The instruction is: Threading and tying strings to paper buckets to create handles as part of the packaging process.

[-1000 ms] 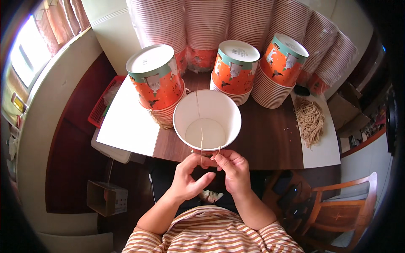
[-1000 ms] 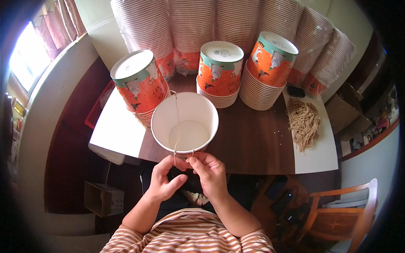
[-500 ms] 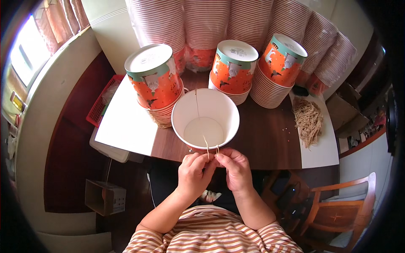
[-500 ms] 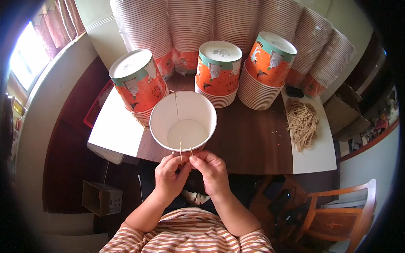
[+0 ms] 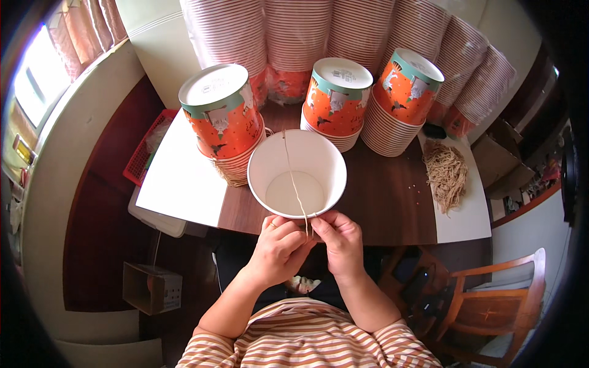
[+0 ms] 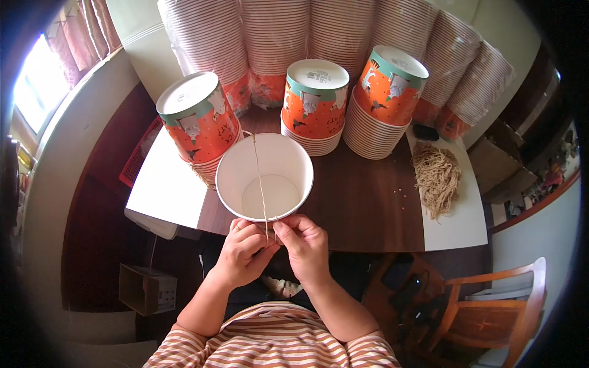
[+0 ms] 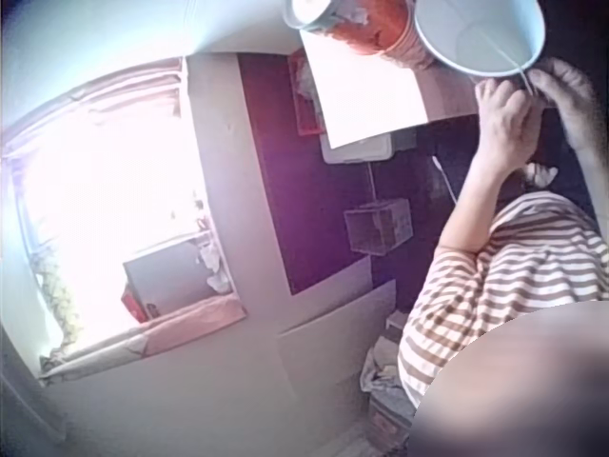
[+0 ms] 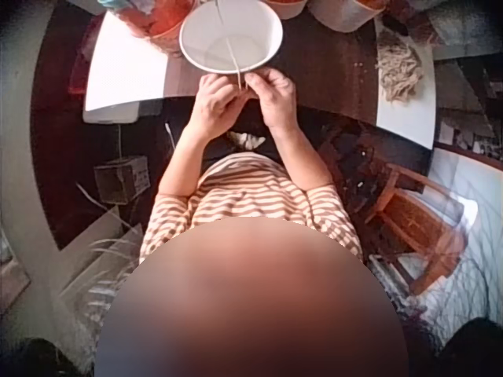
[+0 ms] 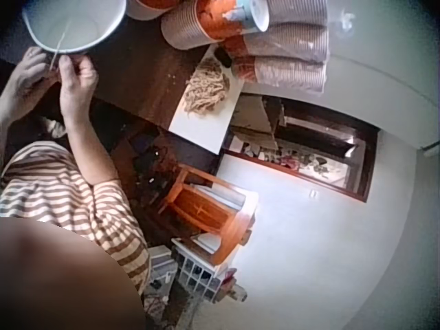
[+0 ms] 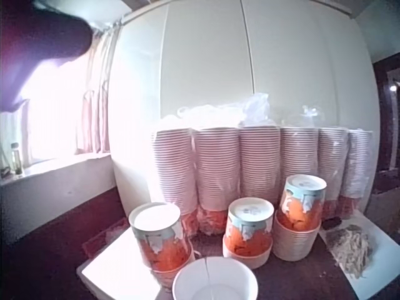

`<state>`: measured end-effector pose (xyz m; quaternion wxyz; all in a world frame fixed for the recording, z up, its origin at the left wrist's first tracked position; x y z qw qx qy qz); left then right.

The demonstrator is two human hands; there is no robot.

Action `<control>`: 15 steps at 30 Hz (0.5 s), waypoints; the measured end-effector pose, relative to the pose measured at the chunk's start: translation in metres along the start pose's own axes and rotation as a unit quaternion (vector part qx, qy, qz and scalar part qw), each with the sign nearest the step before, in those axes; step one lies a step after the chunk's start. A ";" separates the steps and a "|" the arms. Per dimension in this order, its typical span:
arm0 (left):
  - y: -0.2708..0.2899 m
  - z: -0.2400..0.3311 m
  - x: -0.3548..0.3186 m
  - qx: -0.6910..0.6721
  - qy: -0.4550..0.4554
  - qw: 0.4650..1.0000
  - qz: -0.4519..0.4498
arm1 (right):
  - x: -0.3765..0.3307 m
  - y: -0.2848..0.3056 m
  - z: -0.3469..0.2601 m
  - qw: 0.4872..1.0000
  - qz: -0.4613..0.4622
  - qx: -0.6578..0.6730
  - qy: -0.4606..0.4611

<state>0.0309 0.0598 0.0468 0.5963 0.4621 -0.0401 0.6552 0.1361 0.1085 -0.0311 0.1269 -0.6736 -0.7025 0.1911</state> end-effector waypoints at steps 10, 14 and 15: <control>0.002 -0.005 0.004 -0.008 -0.011 1.000 -0.027 | 0.000 0.001 -0.015 0.981 0.033 -0.154 0.115; 0.006 -0.007 0.006 0.015 -0.012 1.000 -0.001 | 0.003 -0.003 -0.019 0.981 0.026 -0.170 0.089; 0.008 -0.008 0.006 0.021 -0.015 1.000 0.013 | 0.006 -0.004 -0.016 0.985 0.017 -0.157 0.065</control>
Point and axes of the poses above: each hand's wrist, its own x-axis towards the middle knuckle, its own y-axis out of the back of the hand, z = x × y, the point moved 10 cm from there along x, towards the middle knuckle, and after that the axes turned 6 degrees about z, right-handed, at the moved point
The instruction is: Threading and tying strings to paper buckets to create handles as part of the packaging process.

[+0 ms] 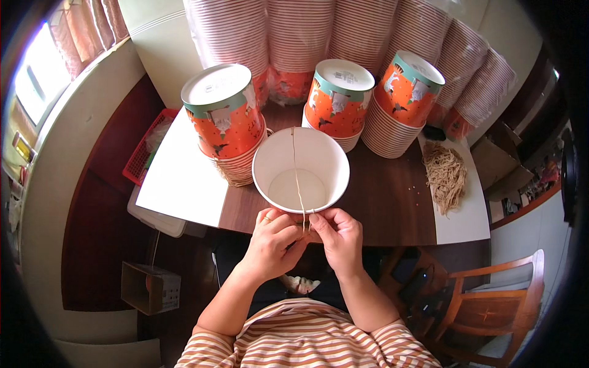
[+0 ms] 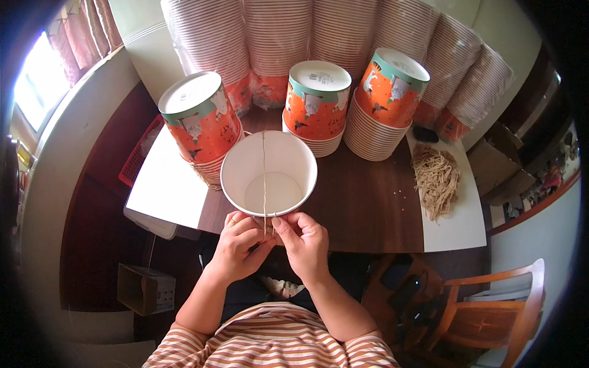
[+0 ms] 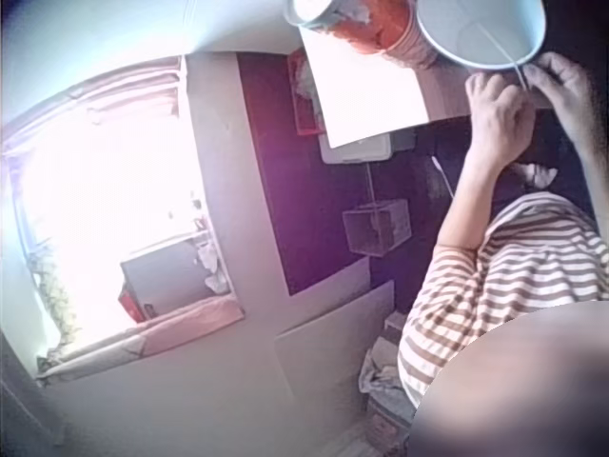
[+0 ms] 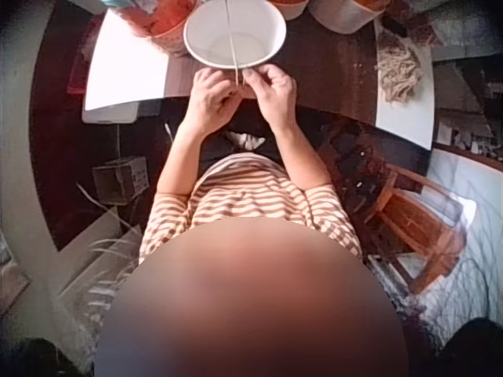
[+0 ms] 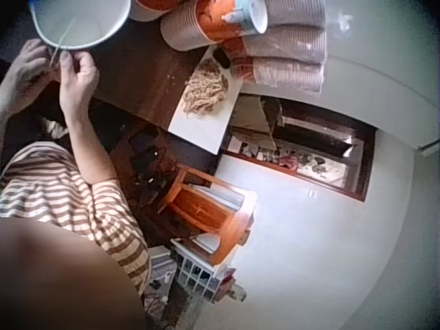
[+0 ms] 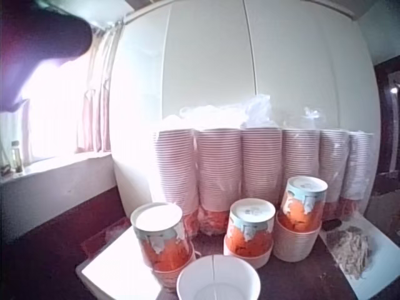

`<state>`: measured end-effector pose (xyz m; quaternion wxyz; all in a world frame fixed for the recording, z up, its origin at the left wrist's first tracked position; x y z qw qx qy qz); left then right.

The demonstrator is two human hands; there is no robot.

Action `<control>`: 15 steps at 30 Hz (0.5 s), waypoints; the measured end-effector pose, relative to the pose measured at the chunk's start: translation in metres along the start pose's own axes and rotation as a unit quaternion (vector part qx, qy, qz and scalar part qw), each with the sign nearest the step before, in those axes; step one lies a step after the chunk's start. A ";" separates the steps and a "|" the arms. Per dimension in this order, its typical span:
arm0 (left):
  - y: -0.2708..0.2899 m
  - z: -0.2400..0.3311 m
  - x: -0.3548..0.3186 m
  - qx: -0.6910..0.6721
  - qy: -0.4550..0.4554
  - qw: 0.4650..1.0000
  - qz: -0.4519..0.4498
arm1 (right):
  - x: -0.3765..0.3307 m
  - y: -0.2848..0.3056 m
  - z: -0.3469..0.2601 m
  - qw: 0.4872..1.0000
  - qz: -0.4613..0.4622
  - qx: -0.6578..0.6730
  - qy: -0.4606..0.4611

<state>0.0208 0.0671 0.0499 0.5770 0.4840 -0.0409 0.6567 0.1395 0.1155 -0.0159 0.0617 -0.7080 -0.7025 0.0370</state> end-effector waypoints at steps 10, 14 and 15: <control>-0.002 -0.019 -0.009 0.070 0.037 0.996 0.040 | 0.014 0.031 -0.023 0.993 0.030 -0.072 0.087; -0.003 -0.018 -0.010 0.082 0.028 0.995 0.048 | 0.012 0.027 -0.042 0.978 0.019 -0.139 0.154; -0.003 -0.018 -0.010 0.082 0.028 0.995 0.049 | 0.010 0.021 -0.041 0.979 0.000 -0.153 0.133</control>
Point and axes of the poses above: each hand's wrist, its own x-axis towards the middle knuckle, its own y-axis out of the back of the hand, z = x × y, the point moved 10 cm from there along x, towards the middle knuckle, and after that the axes turned 6 degrees about z, right-handed, at the moved point
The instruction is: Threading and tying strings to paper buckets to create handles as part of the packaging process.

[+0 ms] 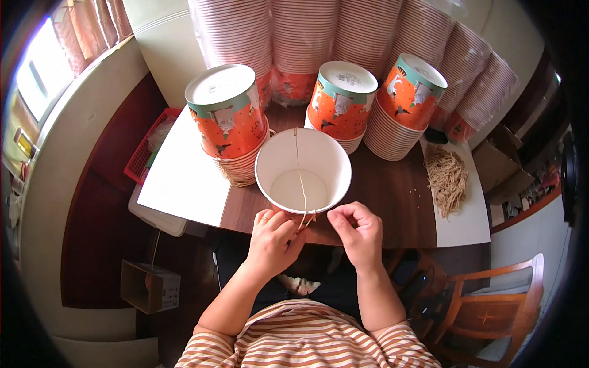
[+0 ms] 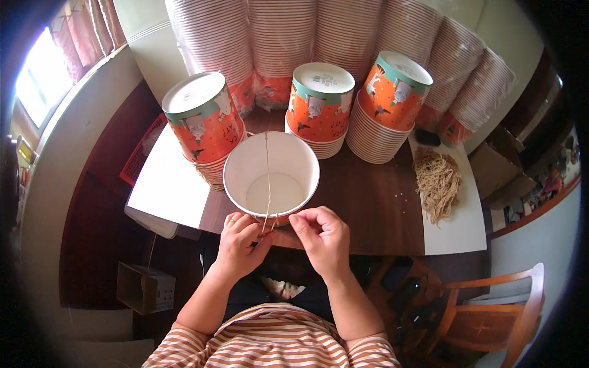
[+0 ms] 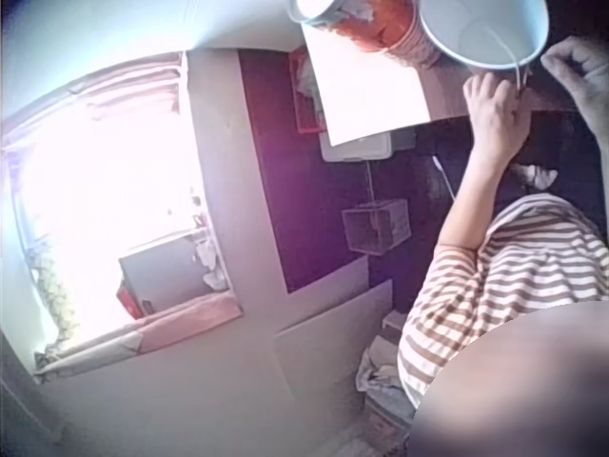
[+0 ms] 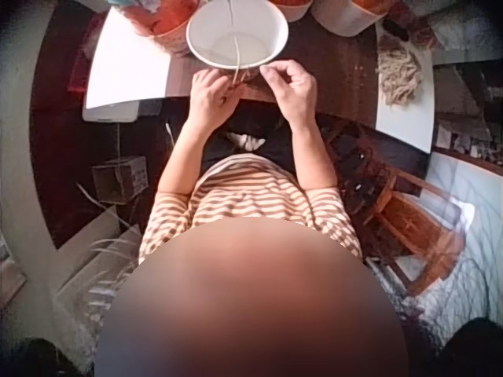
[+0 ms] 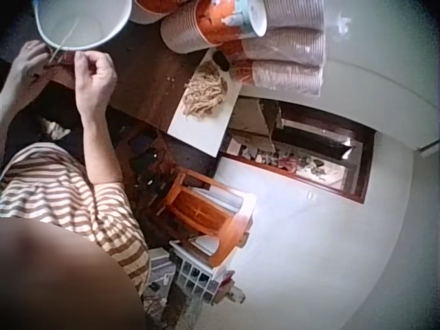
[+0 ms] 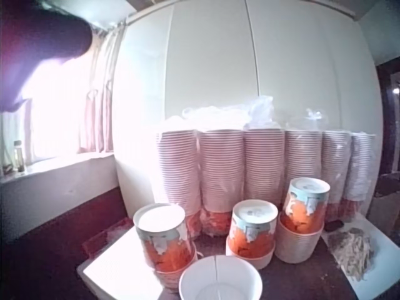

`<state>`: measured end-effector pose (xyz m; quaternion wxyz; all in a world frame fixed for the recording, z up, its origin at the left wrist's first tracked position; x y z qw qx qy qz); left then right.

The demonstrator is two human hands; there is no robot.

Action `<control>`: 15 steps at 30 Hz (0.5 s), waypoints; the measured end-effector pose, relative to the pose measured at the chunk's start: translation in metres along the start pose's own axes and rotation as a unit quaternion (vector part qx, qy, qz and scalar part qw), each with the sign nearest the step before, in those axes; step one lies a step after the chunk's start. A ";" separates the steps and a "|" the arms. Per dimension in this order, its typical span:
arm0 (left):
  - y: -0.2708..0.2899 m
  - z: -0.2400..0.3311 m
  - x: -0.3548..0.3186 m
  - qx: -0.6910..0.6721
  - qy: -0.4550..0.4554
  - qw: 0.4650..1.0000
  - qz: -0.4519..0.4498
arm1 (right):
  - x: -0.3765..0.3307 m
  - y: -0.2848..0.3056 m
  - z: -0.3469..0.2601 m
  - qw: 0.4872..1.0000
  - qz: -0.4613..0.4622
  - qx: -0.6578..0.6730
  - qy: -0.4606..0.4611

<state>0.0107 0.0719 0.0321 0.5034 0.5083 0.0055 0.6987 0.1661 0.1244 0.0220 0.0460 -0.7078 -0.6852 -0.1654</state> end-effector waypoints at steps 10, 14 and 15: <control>-0.001 0.005 -0.001 0.013 -0.015 1.000 0.015 | -0.014 -0.033 0.014 0.996 -0.030 0.064 -0.055; -0.003 0.003 -0.003 0.019 -0.012 1.000 -0.004 | -0.008 -0.032 0.012 0.996 -0.027 0.063 -0.055; -0.004 0.003 -0.002 0.017 -0.006 1.000 -0.013 | -0.007 -0.031 0.011 0.999 -0.029 0.028 -0.035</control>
Point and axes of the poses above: each hand's wrist, its own x-axis towards the middle knuckle, its own y-axis out of the back of the hand, z = x × y, the point moved 10 cm from there along x, towards the middle knuckle, and after that the axes turned 6 degrees about z, right-handed, at the moved point
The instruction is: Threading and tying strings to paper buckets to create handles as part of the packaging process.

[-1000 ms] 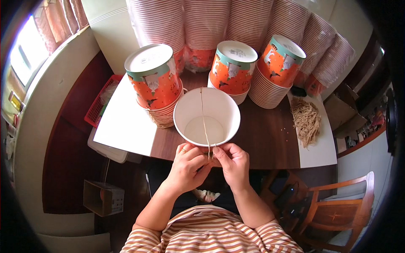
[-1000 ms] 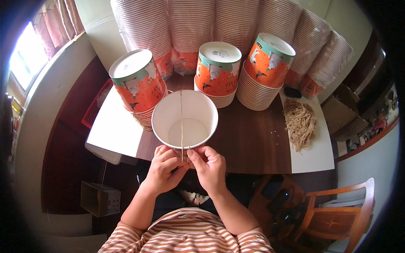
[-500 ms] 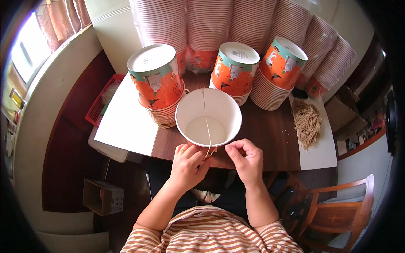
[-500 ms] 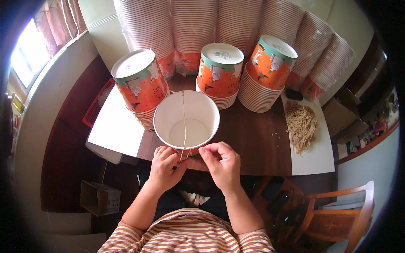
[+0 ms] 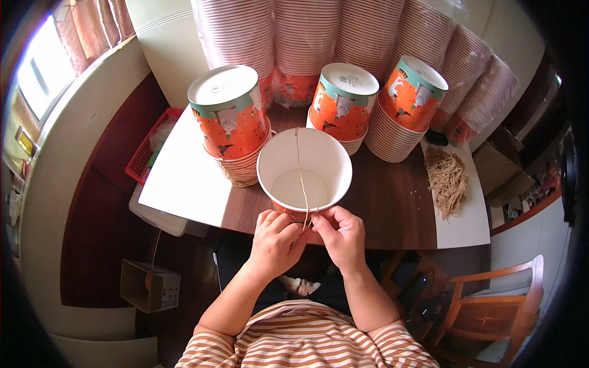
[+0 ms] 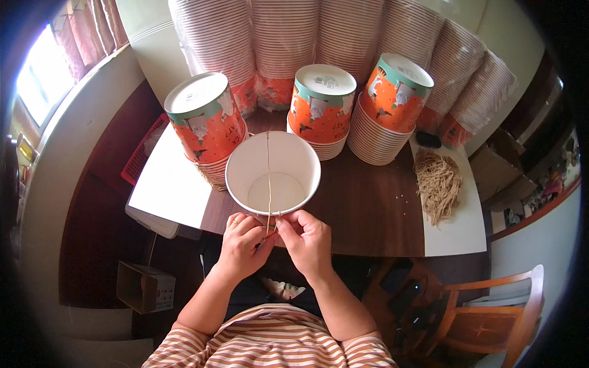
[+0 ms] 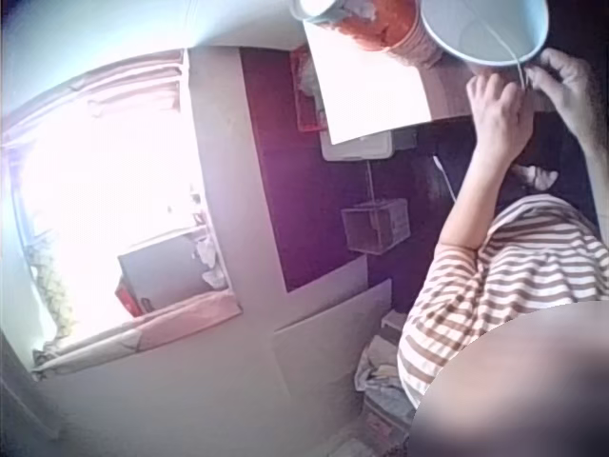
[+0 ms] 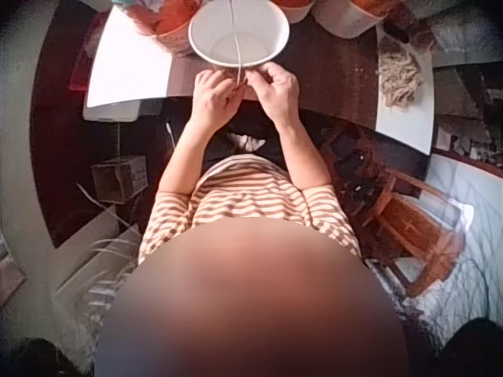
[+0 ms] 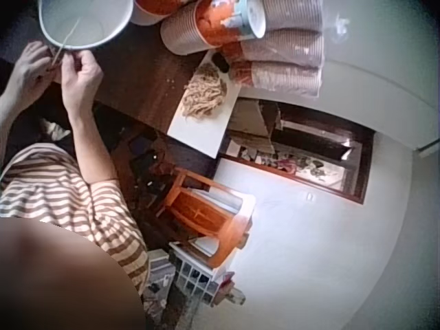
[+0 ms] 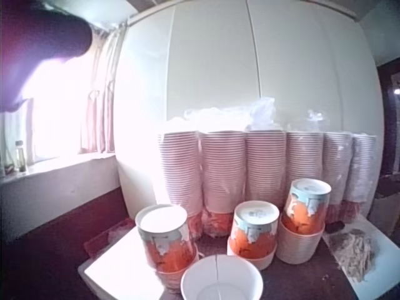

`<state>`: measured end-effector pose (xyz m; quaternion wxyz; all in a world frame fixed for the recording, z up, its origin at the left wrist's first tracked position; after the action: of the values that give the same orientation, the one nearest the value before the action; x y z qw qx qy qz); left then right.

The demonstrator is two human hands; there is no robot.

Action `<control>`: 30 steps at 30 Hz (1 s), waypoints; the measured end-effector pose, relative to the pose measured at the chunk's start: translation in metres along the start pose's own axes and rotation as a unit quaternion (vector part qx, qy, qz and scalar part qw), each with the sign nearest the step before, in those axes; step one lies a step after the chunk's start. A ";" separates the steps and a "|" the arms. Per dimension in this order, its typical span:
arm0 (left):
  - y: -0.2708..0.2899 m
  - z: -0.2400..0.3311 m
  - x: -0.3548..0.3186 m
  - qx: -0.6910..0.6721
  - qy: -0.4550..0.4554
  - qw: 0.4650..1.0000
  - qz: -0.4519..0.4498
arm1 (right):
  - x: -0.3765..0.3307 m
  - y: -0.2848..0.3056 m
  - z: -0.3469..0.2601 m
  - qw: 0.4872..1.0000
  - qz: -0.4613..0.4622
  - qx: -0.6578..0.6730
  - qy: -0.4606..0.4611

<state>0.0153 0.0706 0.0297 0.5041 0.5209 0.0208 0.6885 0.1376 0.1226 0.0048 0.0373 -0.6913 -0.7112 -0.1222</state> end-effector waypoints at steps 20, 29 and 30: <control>0.049 0.037 0.015 -0.021 -0.056 0.987 0.151 | 0.061 -0.066 -0.091 0.785 -0.243 -0.378 0.427; 0.065 0.017 0.010 -0.077 0.016 0.986 0.145 | 0.076 0.000 -0.124 0.847 -0.166 -0.302 0.406; 0.067 0.001 0.004 -0.096 0.055 0.980 0.162 | 0.077 0.007 -0.116 0.845 -0.159 -0.321 0.397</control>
<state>-0.0286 0.0398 0.0699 0.4316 0.4275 -0.1026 0.7877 0.1277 0.1713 0.1349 0.0725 -0.4338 -0.6568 -0.6125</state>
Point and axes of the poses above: each hand's wrist, its own x-axis towards the middle knuckle, its own y-axis out of the back of the hand, z = x × y, the point moved 10 cm from there along x, towards the middle knuckle, and after that the axes turned 6 degrees about z, right-handed, at the moved point
